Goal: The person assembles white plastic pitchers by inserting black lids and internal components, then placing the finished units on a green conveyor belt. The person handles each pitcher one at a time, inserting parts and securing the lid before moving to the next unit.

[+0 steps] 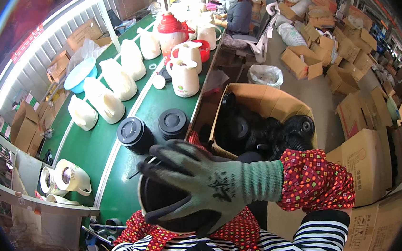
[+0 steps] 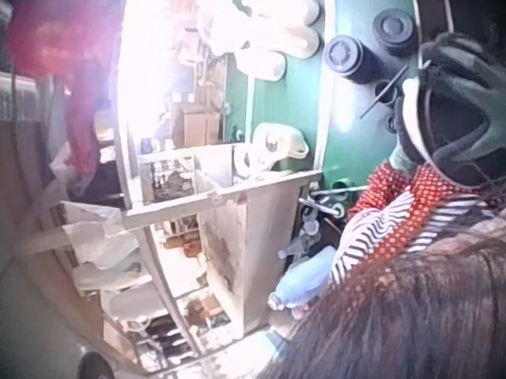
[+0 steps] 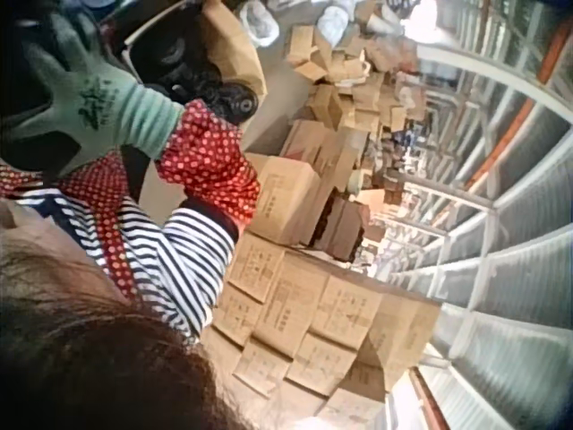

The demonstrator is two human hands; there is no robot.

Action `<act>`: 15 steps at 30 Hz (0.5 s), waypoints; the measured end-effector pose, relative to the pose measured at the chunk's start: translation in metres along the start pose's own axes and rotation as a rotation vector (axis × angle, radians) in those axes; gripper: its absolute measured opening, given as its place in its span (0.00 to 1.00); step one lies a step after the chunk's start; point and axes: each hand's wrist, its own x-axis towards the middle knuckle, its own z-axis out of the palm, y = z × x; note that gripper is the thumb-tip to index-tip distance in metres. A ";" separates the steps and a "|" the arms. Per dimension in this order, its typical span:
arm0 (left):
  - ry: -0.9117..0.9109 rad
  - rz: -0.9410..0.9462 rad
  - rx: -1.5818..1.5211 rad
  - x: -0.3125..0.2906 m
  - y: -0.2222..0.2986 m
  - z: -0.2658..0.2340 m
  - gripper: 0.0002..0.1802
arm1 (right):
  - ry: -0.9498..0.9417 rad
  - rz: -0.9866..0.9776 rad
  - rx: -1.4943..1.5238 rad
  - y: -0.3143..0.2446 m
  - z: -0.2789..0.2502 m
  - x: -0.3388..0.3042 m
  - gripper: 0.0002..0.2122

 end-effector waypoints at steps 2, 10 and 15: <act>0.033 -0.010 -0.197 0.000 0.000 0.000 0.39 | 0.048 0.004 0.019 -0.004 0.001 0.007 0.44; 0.108 0.319 -0.474 0.018 -0.013 -0.044 0.38 | 0.549 0.353 -0.078 0.006 0.069 -0.012 0.41; 0.267 0.334 -0.215 0.007 0.004 -0.050 0.30 | 0.892 0.495 0.120 0.030 0.134 -0.027 0.43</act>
